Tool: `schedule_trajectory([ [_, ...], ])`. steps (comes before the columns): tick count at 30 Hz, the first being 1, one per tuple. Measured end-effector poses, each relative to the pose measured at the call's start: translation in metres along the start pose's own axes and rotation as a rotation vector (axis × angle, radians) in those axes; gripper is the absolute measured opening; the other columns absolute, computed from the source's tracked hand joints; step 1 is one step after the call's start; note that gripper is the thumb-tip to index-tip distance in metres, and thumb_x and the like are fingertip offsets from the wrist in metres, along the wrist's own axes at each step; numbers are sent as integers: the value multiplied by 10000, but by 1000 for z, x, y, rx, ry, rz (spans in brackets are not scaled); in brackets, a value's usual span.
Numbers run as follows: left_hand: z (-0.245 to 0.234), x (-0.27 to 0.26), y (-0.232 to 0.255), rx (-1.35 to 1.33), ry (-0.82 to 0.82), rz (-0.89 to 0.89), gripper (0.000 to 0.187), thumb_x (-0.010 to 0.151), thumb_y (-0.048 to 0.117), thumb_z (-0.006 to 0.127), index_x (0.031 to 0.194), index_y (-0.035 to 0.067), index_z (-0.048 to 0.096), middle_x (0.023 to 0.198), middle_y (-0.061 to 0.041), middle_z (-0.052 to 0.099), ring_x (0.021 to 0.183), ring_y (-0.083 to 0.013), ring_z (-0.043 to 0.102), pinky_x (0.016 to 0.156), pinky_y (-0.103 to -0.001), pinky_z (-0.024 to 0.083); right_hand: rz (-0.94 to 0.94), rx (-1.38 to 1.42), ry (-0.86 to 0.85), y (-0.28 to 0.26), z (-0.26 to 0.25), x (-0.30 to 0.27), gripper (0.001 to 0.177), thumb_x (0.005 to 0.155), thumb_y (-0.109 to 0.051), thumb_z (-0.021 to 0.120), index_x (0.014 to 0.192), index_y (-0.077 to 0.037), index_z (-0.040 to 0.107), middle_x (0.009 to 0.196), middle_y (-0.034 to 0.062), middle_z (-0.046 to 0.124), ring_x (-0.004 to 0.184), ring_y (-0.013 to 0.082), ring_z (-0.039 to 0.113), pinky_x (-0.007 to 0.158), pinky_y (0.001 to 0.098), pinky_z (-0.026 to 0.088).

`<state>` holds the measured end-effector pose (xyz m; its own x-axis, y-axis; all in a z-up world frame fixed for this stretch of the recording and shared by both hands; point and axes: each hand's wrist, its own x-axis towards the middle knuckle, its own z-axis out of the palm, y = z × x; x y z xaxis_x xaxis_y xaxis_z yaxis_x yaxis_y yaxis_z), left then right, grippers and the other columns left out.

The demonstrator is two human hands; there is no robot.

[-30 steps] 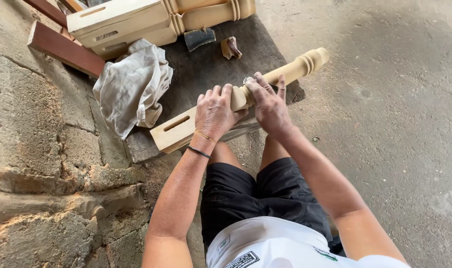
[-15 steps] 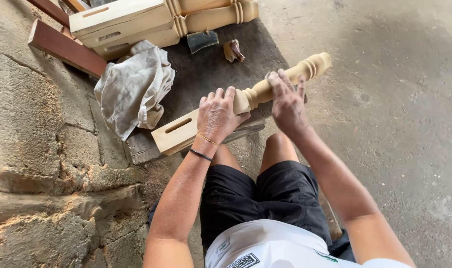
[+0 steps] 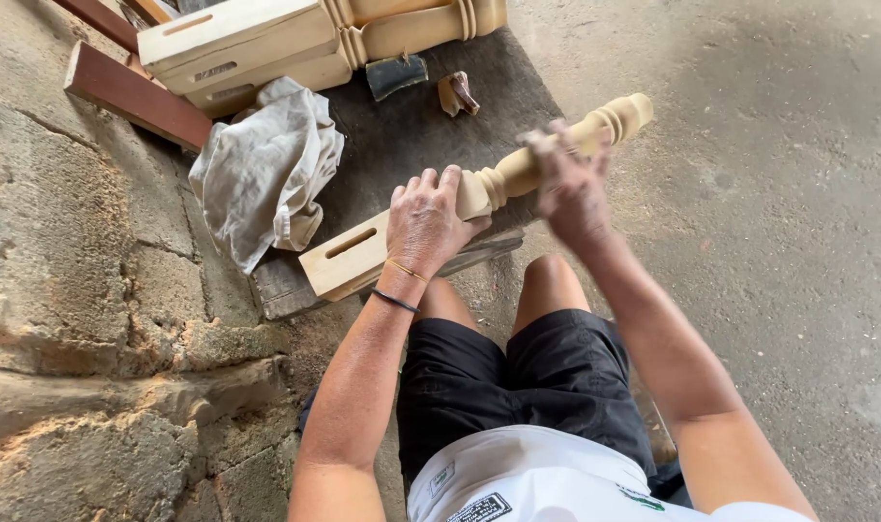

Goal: The person sands a turned wooden baluster using a sanding block, rotating the piece to smooth its surface. After finishing, the person wipes the workbench with a cloth and then picks up a flat wooden plank to sand it as well.

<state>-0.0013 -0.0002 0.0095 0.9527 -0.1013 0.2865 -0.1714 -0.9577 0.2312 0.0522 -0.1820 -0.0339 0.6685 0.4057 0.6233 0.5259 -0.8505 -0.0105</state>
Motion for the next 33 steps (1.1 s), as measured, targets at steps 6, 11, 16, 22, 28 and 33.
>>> schedule_trajectory([
  [6, 0, 1, 0, 13, 3, -1, 664, 524, 538, 674, 1003, 119, 485, 780, -67, 522, 753, -258, 564, 635, -356, 402, 52, 2, 57, 42, 20, -1, 281, 855, 1, 392, 1106, -80, 490, 1082, 119, 589, 1183, 258, 382, 940, 547, 129],
  [11, -1, 1, 0, 23, 3, 6, 675, 520, 564, 667, 1003, 126, 491, 774, -65, 522, 751, -256, 565, 629, -356, 406, 24, 226, 74, -14, 11, -12, 352, 803, 22, 413, 1123, -114, 473, 1143, 57, 544, 1200, 235, 340, 941, 567, 101],
  [16, -3, 1, 0, -17, 15, 9, 657, 525, 529, 673, 1002, 112, 499, 782, -78, 530, 753, -269, 568, 632, -364, 409, -29, -97, 125, 56, 5, -24, 394, 789, 20, 490, 1168, -89, 487, 1191, 81, 535, 1235, 247, 309, 934, 560, 113],
  [22, -2, 2, -1, 4, 37, 23, 630, 532, 503, 682, 986, 106, 499, 755, -74, 524, 726, -267, 568, 618, -359, 408, 114, 121, 142, 71, -3, -18, 291, 878, 8, 388, 1128, -98, 493, 1176, 121, 528, 1214, 280, 288, 950, 452, 132],
  [28, 3, -2, 2, 128, 100, 72, 642, 515, 542, 696, 973, 137, 501, 765, -50, 527, 681, -247, 528, 598, -362, 378, 231, 245, -80, 62, -5, 27, 158, 843, 8, 307, 904, 20, 452, 1095, 272, 506, 994, 356, 488, 889, 541, 176],
  [33, 0, -2, 2, 47, 38, 30, 663, 516, 528, 683, 989, 110, 480, 746, -73, 525, 692, -286, 566, 603, -371, 416, 105, 179, 96, 53, -6, -11, 274, 907, -101, 396, 1171, -87, 471, 1228, 92, 480, 1164, 243, 383, 917, 409, 221],
])
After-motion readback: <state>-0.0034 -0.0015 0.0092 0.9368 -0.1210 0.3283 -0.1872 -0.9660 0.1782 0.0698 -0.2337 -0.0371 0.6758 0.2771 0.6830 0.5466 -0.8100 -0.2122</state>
